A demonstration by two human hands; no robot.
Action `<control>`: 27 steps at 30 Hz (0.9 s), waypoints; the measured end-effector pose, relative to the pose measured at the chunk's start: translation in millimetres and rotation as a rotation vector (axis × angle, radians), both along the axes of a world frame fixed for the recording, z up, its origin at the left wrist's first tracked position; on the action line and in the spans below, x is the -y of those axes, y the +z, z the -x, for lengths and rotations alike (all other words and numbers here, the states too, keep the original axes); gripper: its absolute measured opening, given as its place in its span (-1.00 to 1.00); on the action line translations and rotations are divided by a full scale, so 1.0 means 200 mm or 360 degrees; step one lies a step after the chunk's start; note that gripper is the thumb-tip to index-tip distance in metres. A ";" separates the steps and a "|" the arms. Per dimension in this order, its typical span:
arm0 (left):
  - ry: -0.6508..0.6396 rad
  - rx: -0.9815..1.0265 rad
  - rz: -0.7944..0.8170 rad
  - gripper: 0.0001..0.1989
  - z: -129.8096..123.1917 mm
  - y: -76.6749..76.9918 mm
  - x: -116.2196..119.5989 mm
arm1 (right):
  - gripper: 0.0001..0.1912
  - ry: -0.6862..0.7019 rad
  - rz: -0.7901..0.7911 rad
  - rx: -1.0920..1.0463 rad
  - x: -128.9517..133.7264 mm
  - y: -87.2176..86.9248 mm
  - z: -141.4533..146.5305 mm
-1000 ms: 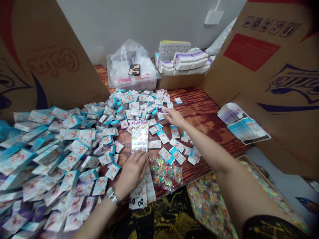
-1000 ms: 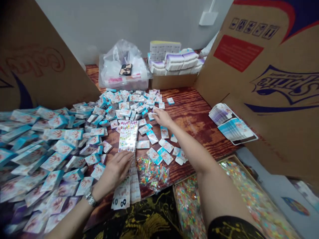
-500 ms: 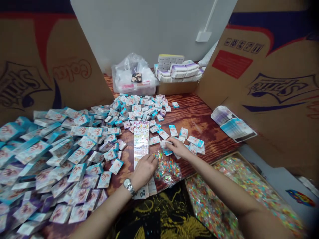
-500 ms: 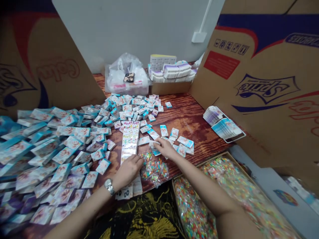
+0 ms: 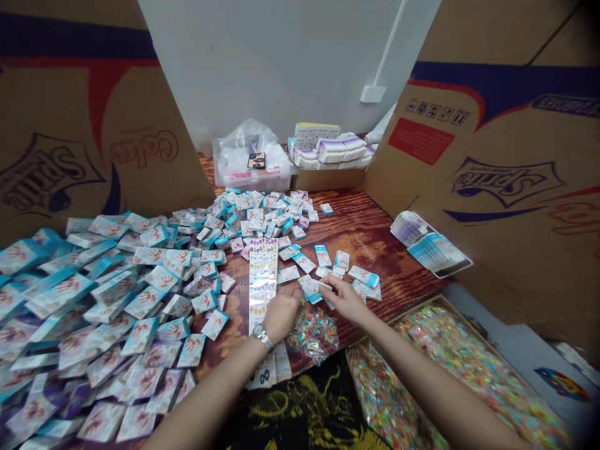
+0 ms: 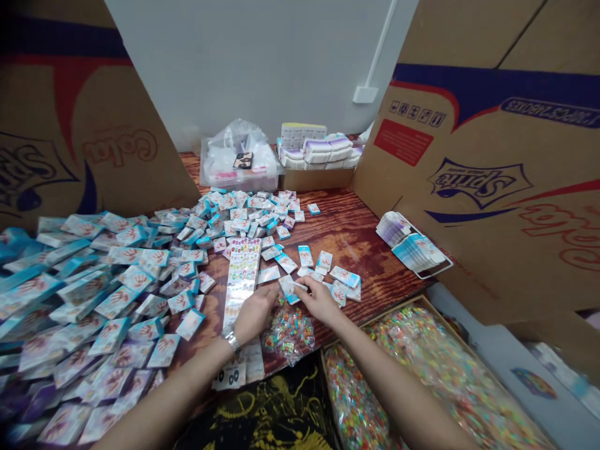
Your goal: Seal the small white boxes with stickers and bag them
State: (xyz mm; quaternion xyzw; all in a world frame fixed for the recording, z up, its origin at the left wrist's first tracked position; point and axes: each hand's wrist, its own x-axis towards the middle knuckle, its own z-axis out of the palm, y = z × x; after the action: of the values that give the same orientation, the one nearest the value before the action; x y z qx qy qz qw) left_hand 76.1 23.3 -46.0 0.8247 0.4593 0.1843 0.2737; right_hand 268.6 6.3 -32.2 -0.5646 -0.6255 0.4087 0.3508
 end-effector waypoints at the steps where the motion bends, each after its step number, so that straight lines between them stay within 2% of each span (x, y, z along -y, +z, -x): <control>1: 0.0080 0.0114 0.0065 -0.79 0.02 0.01 -0.01 | -0.69 -0.0026 0.0026 -0.0049 0.01 0.01 0.02; 4: 0.0282 0.0478 0.0276 -0.85 0.04 0.01 -0.01 | -0.68 -0.0096 0.0173 -0.0379 0.06 0.02 0.11; 7: 0.0374 0.0798 0.0450 -0.82 0.04 -0.01 0.02 | -0.69 -0.0155 0.0346 -0.0682 0.09 0.00 0.21; 9: 0.0400 0.0943 0.0516 -0.81 0.03 -0.01 0.05 | -0.70 -0.0155 0.0364 -0.0672 0.10 -0.01 0.25; 12: 0.0372 0.1027 0.0560 -0.82 0.03 -0.01 0.09 | -0.72 -0.0105 0.0231 -0.0569 0.11 -0.04 0.26; 16: 0.0157 0.0859 0.0540 -0.83 0.05 0.01 0.07 | -0.64 -0.0032 0.0189 -0.0516 0.11 -0.06 0.19; 19: -0.0044 0.0581 0.0409 -0.73 0.04 0.04 -0.01 | -0.73 0.0106 0.0170 -0.0302 0.09 -0.07 0.09; 21: -0.0162 0.0380 0.0257 -0.62 0.01 0.05 -0.08 | -0.73 0.0043 0.0115 -0.0165 0.06 -0.06 0.02; 23: -0.0307 0.0190 0.0108 -0.55 -0.03 0.05 -0.15 | -0.71 -0.0114 0.0055 -0.0122 0.04 -0.05 -0.03; 27: -0.0616 -0.0126 -0.0064 -0.65 -0.13 0.01 -0.25 | -0.70 -0.0211 -0.0007 -0.0170 0.01 -0.02 -0.08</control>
State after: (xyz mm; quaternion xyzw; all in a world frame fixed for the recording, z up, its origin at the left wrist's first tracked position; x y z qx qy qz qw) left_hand 102.4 73.9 -44.9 0.9096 0.2988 0.1047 0.2692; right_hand 285.0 4.3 -37.1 -0.5813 -0.5680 0.4128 0.4113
